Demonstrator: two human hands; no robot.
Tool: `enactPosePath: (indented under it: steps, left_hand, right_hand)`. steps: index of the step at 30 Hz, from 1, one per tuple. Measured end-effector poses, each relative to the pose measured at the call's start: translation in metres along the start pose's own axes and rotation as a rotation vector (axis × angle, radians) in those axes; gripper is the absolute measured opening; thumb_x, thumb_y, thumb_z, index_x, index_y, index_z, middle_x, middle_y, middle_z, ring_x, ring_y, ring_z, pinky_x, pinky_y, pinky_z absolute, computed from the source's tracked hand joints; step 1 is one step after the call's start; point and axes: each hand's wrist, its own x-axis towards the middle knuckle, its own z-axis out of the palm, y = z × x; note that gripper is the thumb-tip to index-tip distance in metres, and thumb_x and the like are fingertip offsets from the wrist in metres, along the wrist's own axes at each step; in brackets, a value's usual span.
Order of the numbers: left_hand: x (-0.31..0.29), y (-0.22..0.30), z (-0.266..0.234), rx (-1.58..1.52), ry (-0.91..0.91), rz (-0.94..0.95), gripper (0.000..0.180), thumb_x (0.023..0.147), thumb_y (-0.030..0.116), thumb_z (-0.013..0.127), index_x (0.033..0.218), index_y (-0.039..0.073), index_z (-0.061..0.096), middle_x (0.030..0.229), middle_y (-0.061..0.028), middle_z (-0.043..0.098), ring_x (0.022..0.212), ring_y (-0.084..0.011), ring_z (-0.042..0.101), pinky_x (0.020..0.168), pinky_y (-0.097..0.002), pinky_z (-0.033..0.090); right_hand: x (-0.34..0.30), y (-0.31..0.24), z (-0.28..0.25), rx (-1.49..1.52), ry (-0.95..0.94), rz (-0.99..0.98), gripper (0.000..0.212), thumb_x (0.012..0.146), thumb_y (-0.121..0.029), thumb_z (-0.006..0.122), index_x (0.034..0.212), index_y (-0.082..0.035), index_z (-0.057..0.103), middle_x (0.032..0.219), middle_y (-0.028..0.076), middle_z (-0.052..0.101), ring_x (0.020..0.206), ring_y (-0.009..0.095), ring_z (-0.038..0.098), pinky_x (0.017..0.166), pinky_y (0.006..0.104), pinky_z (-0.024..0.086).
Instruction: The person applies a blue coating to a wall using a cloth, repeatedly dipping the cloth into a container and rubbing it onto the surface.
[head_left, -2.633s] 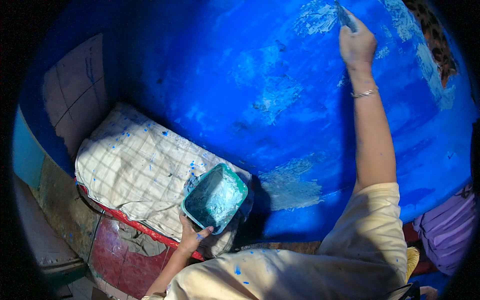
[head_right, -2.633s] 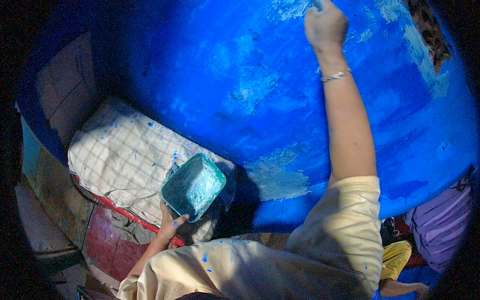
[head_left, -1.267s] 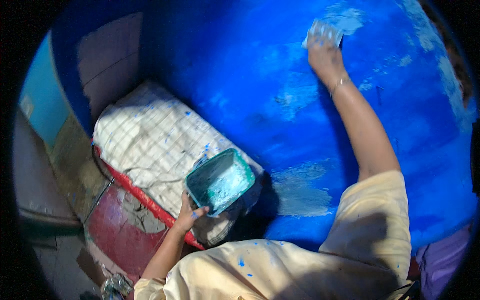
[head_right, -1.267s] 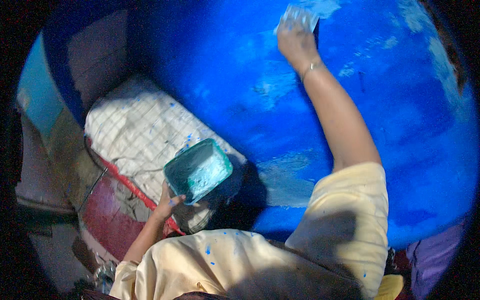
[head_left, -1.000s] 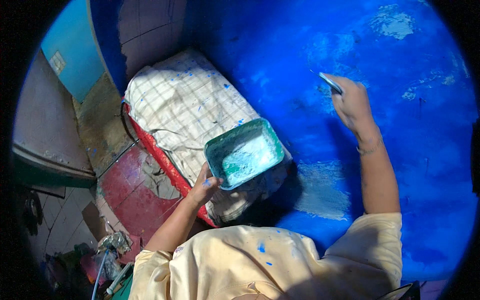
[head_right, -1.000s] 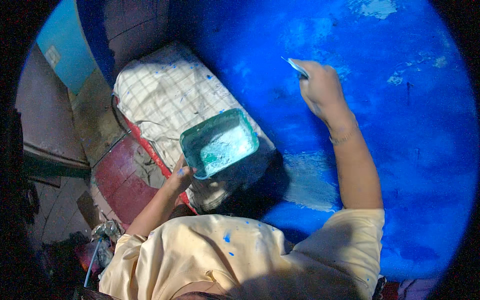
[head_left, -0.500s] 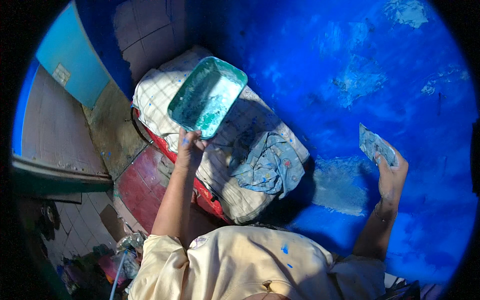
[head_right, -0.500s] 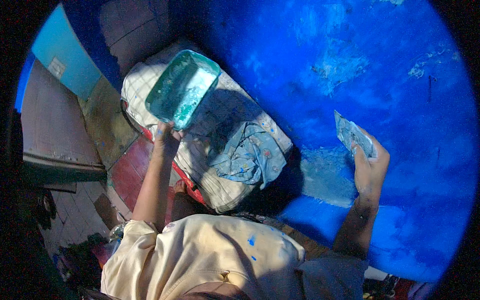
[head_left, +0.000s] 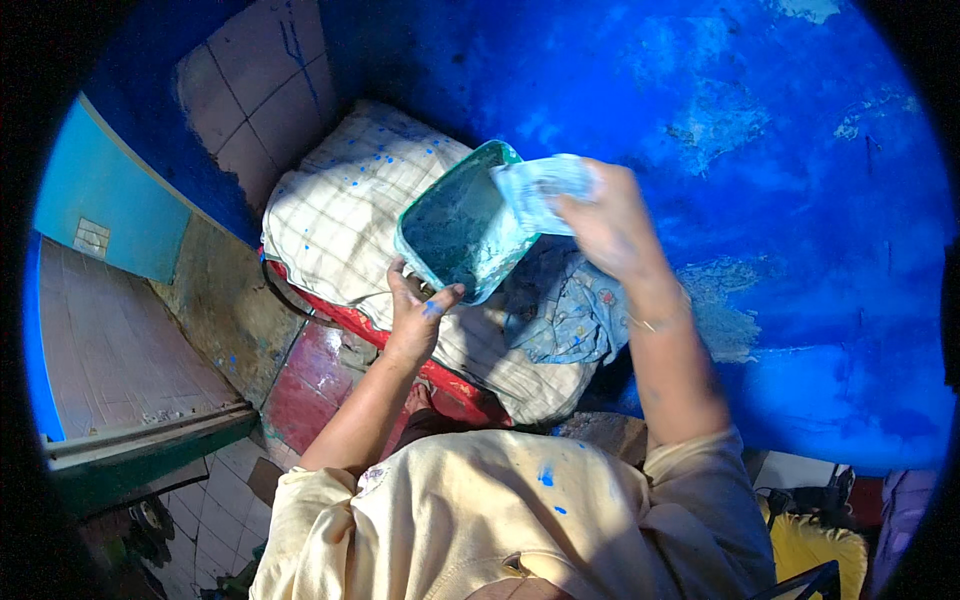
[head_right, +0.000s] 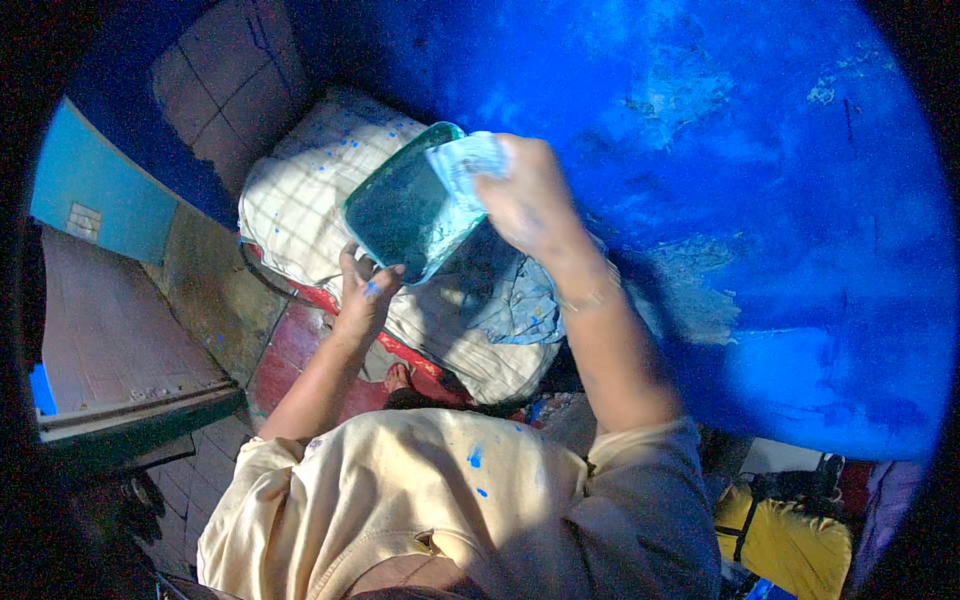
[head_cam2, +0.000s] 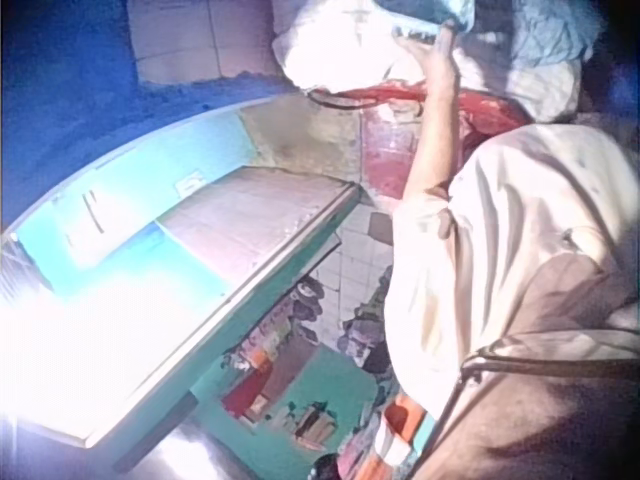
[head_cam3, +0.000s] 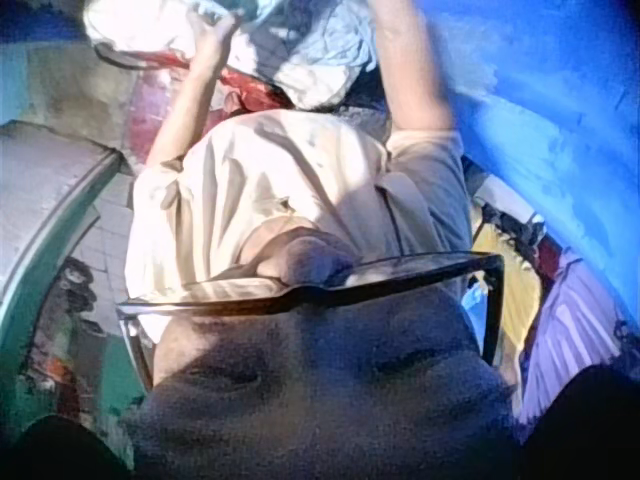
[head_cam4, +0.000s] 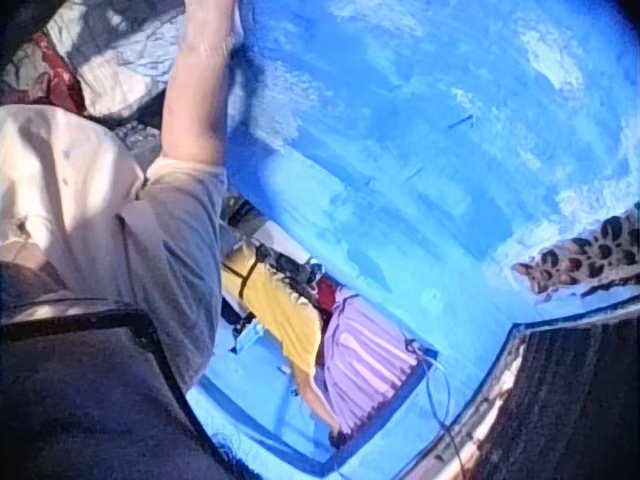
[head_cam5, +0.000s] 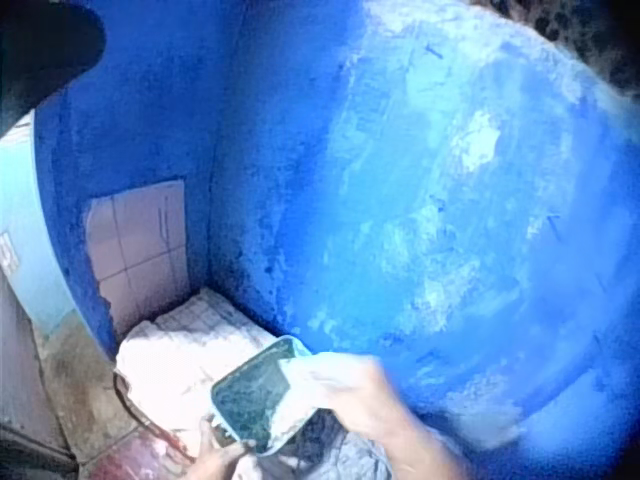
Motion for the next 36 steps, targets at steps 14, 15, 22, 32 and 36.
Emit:
enactPosePath:
  steps: [14, 15, 22, 32, 36]
  left_hand:
    - [0.016, -0.037, -0.049, 0.368, 0.128, 0.194, 0.131, 0.058, 0.013, 0.087, 0.138, 0.004, -0.016, 0.137, -0.0211, 0.026, 0.126, -0.0288, 0.032, 0.108, -0.035, 0.025]
    - [0.015, -0.036, -0.049, 0.377, 0.129, 0.19, 0.132, 0.057, 0.013, 0.088, 0.138, 0.005, -0.018, 0.137, -0.0214, 0.026, 0.126, -0.0287, 0.032, 0.108, -0.0352, 0.025]
    - [0.018, -0.028, -0.052, 0.321, 0.074, 0.145, 0.136, 0.056, 0.014, 0.088, 0.136, 0.006, -0.021, 0.137, -0.0212, 0.027, 0.126, -0.0276, 0.033, 0.109, -0.0364, 0.025]
    - [0.019, -0.022, -0.056, 0.253, 0.023, 0.054, 0.131, 0.058, 0.013, 0.088, 0.135, 0.006, -0.017, 0.138, -0.018, 0.026, 0.124, -0.0268, 0.034, 0.105, -0.035, 0.033]
    - [0.021, -0.024, -0.057, 0.342, 0.023, 0.095, 0.131, 0.058, 0.012, 0.088, 0.135, 0.006, -0.017, 0.137, -0.018, 0.027, 0.123, -0.0266, 0.035, 0.101, -0.0335, 0.039]
  right_hand:
    - [0.105, 0.12, 0.158, -0.504, -0.006, 0.133, 0.012, 0.065, -0.01, 0.061, 0.071, -0.001, 0.067, 0.072, 0.022, 0.064, 0.07, 0.038, 0.064, 0.064, 0.042, 0.052]
    - [0.102, 0.114, 0.167, -0.467, -0.022, 0.193, 0.011, 0.066, -0.009, 0.062, 0.072, -0.001, 0.067, 0.072, 0.022, 0.064, 0.07, 0.037, 0.064, 0.064, 0.0419, 0.052]
    - [0.079, 0.106, 0.199, -0.844, -0.424, 0.131, 0.009, 0.068, -0.009, 0.065, 0.071, -0.001, 0.069, 0.076, 0.023, 0.065, 0.077, 0.036, 0.066, 0.07, 0.0403, 0.054]
    - [0.084, 0.108, 0.16, -0.445, -0.343, 0.118, 0.033, 0.067, 0.003, 0.055, 0.096, -0.006, 0.068, 0.079, 0.023, 0.063, 0.076, 0.037, 0.064, 0.065, 0.0412, 0.051]
    - [0.058, 0.113, 0.2, -0.772, -0.349, 0.045, 0.033, 0.065, -0.001, 0.057, 0.097, -0.003, 0.068, 0.079, 0.025, 0.062, 0.079, 0.04, 0.063, 0.071, 0.0445, 0.05]
